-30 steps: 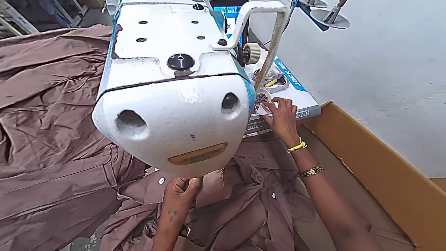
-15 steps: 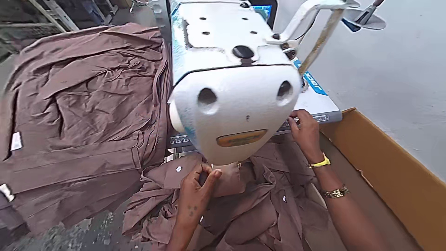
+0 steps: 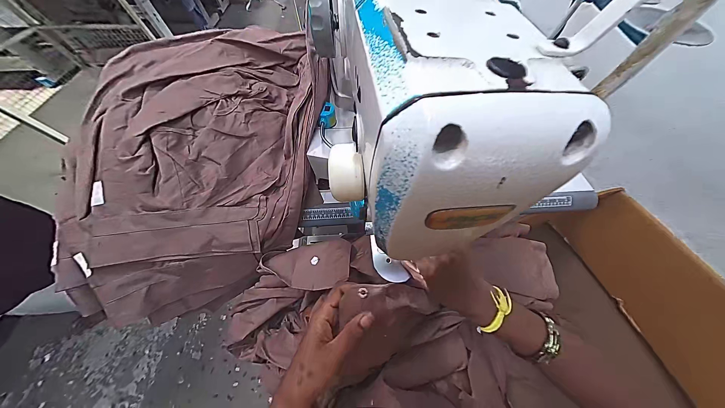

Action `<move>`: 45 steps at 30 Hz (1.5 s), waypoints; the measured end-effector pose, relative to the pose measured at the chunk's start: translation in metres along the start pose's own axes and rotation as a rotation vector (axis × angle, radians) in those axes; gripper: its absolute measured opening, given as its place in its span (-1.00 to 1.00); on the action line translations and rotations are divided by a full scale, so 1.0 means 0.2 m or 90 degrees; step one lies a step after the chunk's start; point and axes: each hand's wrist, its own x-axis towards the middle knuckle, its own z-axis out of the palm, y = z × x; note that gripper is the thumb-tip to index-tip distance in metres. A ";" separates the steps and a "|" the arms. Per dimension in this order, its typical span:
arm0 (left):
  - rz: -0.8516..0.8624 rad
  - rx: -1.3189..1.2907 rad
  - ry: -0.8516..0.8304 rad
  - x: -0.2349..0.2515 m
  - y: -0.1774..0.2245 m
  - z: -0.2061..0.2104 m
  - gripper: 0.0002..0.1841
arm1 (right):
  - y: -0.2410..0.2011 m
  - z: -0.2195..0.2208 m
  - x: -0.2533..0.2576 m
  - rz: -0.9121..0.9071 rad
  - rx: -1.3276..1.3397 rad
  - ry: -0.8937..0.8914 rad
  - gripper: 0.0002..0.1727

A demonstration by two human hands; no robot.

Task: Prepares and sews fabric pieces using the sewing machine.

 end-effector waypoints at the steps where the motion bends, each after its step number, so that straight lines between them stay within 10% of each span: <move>1: 0.044 0.110 0.023 0.01 0.02 0.02 -0.72 | 0.00 -0.01 -0.01 0.042 0.052 -0.005 -0.79; 6: 0.411 0.461 -0.075 0.08 0.10 0.01 -0.69 | -0.05 -0.13 -0.11 0.196 0.806 -0.234 -0.44; 10: 0.389 0.355 -0.035 0.18 0.10 -0.18 -0.70 | -0.02 -0.15 -0.14 0.182 1.118 -0.351 -0.49; 18: 0.015 0.105 0.188 0.21 -0.09 -0.23 -0.81 | 0.09 0.01 -0.01 0.491 0.485 -0.232 -0.69; 35: -0.012 0.124 0.155 0.29 0.03 -0.21 -0.77 | 0.19 -0.05 -0.05 0.503 0.570 -0.261 -0.81; 45: 0.008 0.143 0.155 0.27 -0.03 -0.20 -0.79 | 0.52 0.07 -0.16 0.319 -0.036 -0.142 -0.78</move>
